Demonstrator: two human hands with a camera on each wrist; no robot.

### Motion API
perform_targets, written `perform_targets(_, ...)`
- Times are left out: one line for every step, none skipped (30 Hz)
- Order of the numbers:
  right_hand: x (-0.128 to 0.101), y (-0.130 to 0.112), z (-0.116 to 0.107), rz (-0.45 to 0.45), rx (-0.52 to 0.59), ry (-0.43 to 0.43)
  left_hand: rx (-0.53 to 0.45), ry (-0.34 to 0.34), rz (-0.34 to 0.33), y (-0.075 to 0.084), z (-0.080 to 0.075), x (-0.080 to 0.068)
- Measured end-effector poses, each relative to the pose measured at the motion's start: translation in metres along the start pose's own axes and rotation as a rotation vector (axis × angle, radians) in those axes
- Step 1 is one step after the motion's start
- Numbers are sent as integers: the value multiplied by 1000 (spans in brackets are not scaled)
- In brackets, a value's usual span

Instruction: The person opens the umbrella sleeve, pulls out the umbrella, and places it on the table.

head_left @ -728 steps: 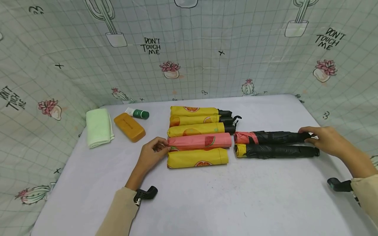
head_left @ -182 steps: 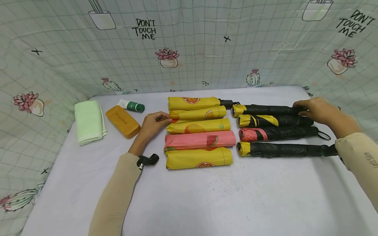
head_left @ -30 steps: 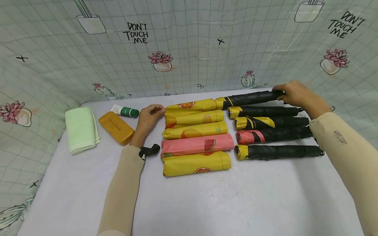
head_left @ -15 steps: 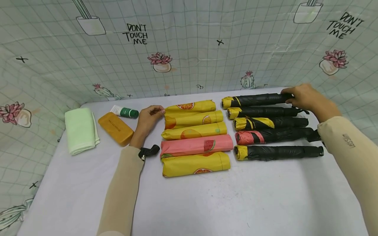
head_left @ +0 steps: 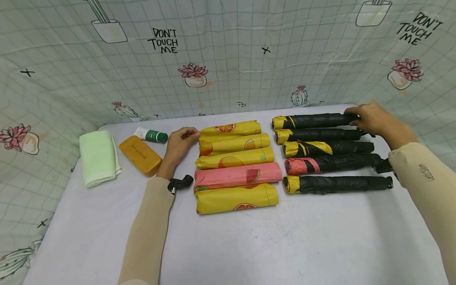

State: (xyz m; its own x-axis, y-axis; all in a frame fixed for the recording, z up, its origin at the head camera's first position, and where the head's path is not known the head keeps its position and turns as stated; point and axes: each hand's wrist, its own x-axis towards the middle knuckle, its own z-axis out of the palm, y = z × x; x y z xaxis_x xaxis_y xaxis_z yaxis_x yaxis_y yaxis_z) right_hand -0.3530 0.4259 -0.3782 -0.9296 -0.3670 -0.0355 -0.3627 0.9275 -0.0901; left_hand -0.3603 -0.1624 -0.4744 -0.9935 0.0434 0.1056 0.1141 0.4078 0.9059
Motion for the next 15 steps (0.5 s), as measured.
perform_targets(0,1,0,1,1,0,-1,2,0,1,0,0)
perform_targets(0,2,-1,3,2,0,0,3,-2,1,-1,0)
perform_targets(0,2,-1,5,6,0,-1,5,-2,2,-1,-1)
perform_targets(1,3,-2,7,4,1,-2,8,-3,2,-2,-1)
perform_targets(1,3,-2,9,3,-1,-3,10,-5,3,-2,-1)
perform_targets(1,4,-2,8,4,-2,-8,12,-8,3,-2,-1)
perform_targets(0,4,-2,13,4,-8,-9,13,-9,3,-3,-1)
perform_targets(0,4,-1,21,7,-18,-9,14,-9,4,-3,-2)
perform_targets(-1,4,0,26,11,-26,-10,14,-8,4,-3,-1)
perform_targets(-1,4,1,34,18,-38,-11,13,-8,4,-3,-1)
perform_targets(-2,4,3,40,26,-46,-8,13,-9,4,-3,-1)
perform_targets(-3,4,4,50,31,-56,-9,11,-8,3,-3,-1)
perform_targets(-4,4,6,56,31,-63,-4,8,-8,3,-2,-1)
perform_targets(-5,4,8,58,37,-69,3,6,-4,2,-1,-1)
perform_targets(-7,4,11,55,37,-70,3,1,-4,1,-1,-2)
